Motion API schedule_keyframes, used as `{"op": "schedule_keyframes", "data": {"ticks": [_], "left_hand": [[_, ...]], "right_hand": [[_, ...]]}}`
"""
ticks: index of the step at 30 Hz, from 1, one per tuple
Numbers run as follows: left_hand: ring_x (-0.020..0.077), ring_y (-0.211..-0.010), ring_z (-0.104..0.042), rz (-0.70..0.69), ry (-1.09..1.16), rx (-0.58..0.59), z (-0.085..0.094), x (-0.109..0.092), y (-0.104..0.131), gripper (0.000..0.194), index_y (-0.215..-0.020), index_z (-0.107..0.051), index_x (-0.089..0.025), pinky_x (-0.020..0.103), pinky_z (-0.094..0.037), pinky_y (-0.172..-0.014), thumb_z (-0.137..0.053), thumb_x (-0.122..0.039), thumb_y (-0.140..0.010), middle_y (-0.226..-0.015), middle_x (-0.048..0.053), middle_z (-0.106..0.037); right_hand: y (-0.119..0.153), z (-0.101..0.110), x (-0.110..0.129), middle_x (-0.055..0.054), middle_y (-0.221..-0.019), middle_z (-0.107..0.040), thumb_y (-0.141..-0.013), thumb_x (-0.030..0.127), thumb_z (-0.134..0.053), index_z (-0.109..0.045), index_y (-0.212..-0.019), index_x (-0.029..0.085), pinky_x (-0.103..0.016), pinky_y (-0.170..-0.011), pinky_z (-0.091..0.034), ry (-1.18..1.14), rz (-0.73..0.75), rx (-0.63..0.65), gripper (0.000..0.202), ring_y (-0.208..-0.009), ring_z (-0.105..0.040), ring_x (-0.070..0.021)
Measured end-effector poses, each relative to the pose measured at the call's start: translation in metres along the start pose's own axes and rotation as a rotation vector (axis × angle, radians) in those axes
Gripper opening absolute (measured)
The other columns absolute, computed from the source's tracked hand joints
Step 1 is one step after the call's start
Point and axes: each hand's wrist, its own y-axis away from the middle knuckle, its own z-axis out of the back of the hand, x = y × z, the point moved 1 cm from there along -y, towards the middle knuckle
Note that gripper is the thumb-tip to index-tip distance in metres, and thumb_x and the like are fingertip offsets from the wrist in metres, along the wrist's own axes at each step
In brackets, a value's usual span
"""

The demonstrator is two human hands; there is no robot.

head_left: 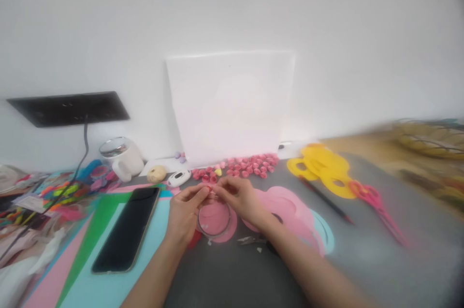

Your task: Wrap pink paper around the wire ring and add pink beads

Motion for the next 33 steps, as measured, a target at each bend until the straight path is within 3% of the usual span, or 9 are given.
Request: {"op": "schedule_keyframes", "data": {"ticks": [5,9,16,23,27,33], "left_hand": [[0.0117,-0.051,-0.058,-0.090,-0.066,-0.044,0.002,-0.001,-0.001,0.024,-0.066,-0.071,-0.011,0.024,-0.049,-0.056,-0.081,-0.024,-0.049,-0.056,0.003,-0.068],[0.0121,-0.053,-0.057,-0.140,-0.115,-0.041,0.001,-0.001,-0.001,0.022,-0.067,-0.072,-0.011,0.025,-0.049,-0.056,-0.080,-0.022,-0.051,-0.056,0.003,-0.067],[0.0144,-0.057,-0.059,-0.229,-0.271,-0.068,0.002,0.000,0.001,0.020,-0.072,-0.073,-0.013,0.028,-0.051,-0.061,-0.077,-0.023,-0.055,-0.062,0.004,-0.069],[0.0197,-0.071,-0.064,-0.323,-0.431,-0.074,0.004,0.000,0.005,0.018,-0.074,-0.073,-0.016,0.032,-0.053,-0.071,-0.076,-0.026,-0.059,-0.076,0.006,-0.072],[0.0212,-0.074,-0.065,-0.342,-0.431,-0.085,0.004,0.000,0.005,0.017,-0.073,-0.073,-0.016,0.032,-0.053,-0.071,-0.076,-0.026,-0.059,-0.078,0.006,-0.072],[0.0216,-0.076,-0.065,-0.368,-0.442,-0.085,0.004,-0.001,0.005,0.015,-0.072,-0.074,-0.018,0.032,-0.053,-0.072,-0.075,-0.025,-0.060,-0.078,0.006,-0.072]], "right_hand": [[0.000,-0.004,0.003,-0.002,-0.066,-0.063,-0.078,0.037,-0.058,-0.066,-0.073,0.013,-0.022,-0.057,-0.049,-0.200,-0.171,0.127,0.025,-0.060,-0.058,-0.0109],[0.002,-0.006,0.004,-0.004,-0.069,-0.067,-0.075,0.039,-0.060,-0.070,-0.076,0.013,-0.024,-0.059,-0.051,-0.252,-0.227,0.108,0.027,-0.060,-0.059,-0.0117],[0.002,-0.008,0.002,-0.005,-0.070,-0.069,-0.075,0.033,-0.060,-0.073,-0.084,0.015,-0.025,-0.059,-0.051,-0.251,-0.201,0.058,0.025,-0.064,-0.061,-0.0137],[0.003,-0.011,-0.001,-0.005,-0.067,-0.070,-0.074,0.025,-0.060,-0.073,-0.081,0.015,-0.023,-0.056,-0.049,-0.187,-0.196,-0.035,0.019,-0.061,-0.062,-0.0141],[0.003,-0.013,0.000,-0.006,-0.066,-0.070,-0.075,0.026,-0.060,-0.072,-0.075,0.014,-0.024,-0.058,-0.049,-0.137,-0.181,-0.087,0.017,-0.059,-0.062,-0.0139],[0.003,-0.015,-0.002,-0.005,-0.073,-0.071,-0.074,0.024,-0.059,-0.073,-0.083,0.016,-0.024,-0.060,-0.051,-0.188,-0.142,-0.071,0.018,-0.067,-0.065,-0.0157]]}}
